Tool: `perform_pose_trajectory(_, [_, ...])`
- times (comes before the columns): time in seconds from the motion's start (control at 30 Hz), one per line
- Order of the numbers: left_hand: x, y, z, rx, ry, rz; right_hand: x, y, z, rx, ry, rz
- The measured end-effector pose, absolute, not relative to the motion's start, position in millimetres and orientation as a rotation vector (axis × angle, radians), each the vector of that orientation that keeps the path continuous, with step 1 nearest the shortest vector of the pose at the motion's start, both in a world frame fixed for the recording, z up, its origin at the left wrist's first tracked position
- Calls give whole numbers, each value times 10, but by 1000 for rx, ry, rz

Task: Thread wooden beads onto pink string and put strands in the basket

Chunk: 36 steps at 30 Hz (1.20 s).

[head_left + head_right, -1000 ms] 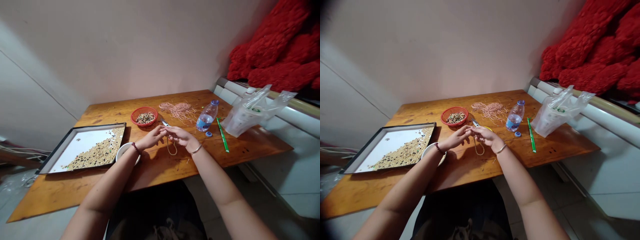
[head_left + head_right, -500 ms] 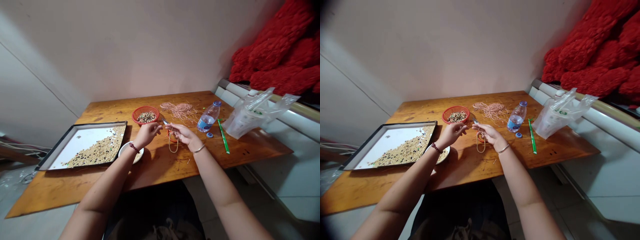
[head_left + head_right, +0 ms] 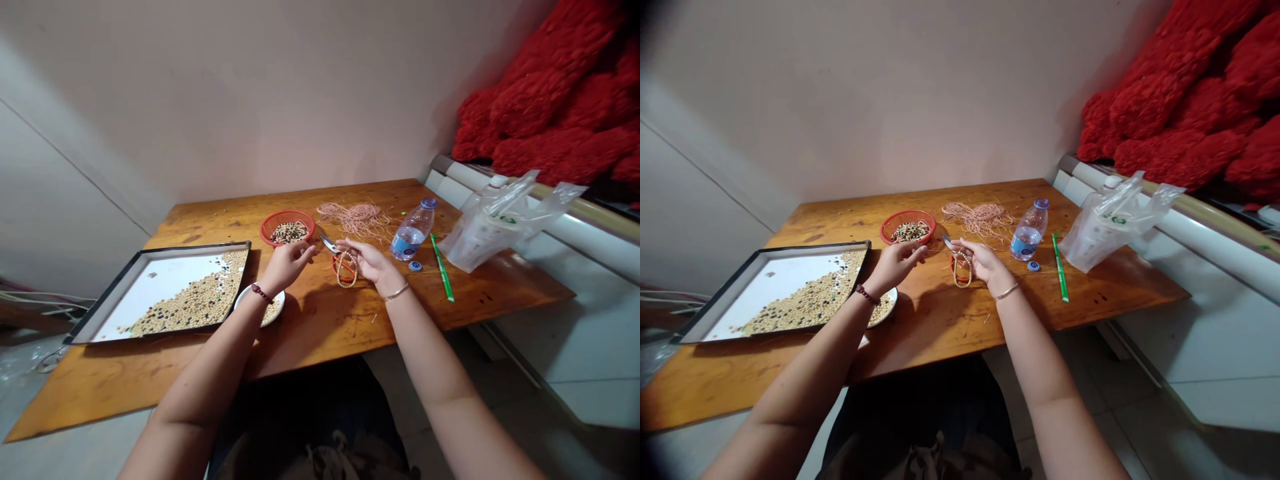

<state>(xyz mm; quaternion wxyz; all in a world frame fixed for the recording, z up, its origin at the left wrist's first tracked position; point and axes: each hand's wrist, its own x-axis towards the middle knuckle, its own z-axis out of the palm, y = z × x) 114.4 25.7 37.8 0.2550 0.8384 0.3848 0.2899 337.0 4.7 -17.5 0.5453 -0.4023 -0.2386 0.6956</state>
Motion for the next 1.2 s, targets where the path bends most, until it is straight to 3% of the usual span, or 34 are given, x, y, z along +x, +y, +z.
perform_pose_trajectory(0.47, [1159, 265, 366, 2275, 1050, 803, 3383, 16, -97, -965, -508, 1611])
perform_pose_trajectory(0.8, [1145, 283, 295, 2448, 1161, 813, 3259, -58, -102, -1052, -1048, 1509])
perform_pose_trajectory(1.2, [1246, 194, 184, 2529, 1226, 689, 3162, -51, -172, -1106, -1185, 1568])
